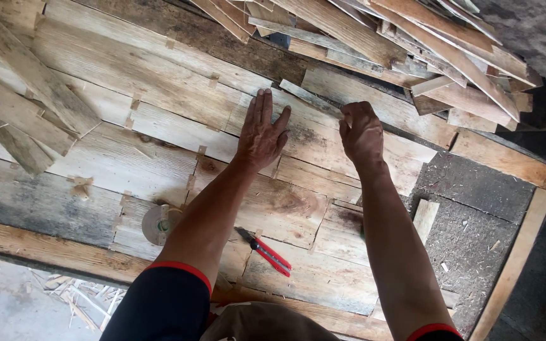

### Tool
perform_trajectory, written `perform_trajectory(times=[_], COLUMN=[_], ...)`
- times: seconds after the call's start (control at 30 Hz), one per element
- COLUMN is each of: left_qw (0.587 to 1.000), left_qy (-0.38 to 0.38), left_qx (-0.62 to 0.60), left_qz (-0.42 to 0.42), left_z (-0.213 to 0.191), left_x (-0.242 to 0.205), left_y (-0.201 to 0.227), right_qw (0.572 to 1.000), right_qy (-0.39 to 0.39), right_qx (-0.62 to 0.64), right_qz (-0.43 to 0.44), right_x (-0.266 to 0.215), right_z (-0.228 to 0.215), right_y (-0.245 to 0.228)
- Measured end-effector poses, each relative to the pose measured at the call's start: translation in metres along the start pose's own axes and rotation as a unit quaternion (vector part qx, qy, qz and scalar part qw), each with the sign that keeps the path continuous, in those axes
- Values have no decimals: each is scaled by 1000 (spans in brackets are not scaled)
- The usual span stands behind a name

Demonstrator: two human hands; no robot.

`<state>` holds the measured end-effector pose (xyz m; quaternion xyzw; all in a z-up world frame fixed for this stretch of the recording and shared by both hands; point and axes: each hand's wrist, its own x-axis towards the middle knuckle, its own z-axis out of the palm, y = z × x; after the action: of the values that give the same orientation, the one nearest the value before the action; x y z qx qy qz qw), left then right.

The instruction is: Trimming and fitting thin wood strips onto a larger wooden panel using a utility knife.

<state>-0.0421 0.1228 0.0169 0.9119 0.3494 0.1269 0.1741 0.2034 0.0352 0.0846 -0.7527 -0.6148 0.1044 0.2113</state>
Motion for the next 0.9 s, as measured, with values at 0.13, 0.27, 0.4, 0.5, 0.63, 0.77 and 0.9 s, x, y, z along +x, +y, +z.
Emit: perform_trajectory(times=[0.13,0.27,0.4,0.5,0.63,0.77,0.9], left_qw=[1000,1000,999,998,998,994,990], left_qy=[16,10,8,5,-13,-29,-54], left_qx=[-11,12,49,55,67,109,126], left_qz=[4,10,15,12,6,13,9], left_z=[4,7,10,14,19,16,10], left_x=[-1,1,3,7,10,13,15], left_y=[-1,-1,-1,-1,-2,0,3], right_qw=[999,998,999,997,998,995,985], right_qy=[-32,-37,-41,-60,-51,-56,-52], right_qx=[20,34,15,3,-14,-83,-159], right_qz=[23,23,28,45,22,27,35], right_x=[13,18,23,26,27,26,23], right_z=[6,15,15,17,22,24,29], right_y=[2,8,5,7,14,11,11])
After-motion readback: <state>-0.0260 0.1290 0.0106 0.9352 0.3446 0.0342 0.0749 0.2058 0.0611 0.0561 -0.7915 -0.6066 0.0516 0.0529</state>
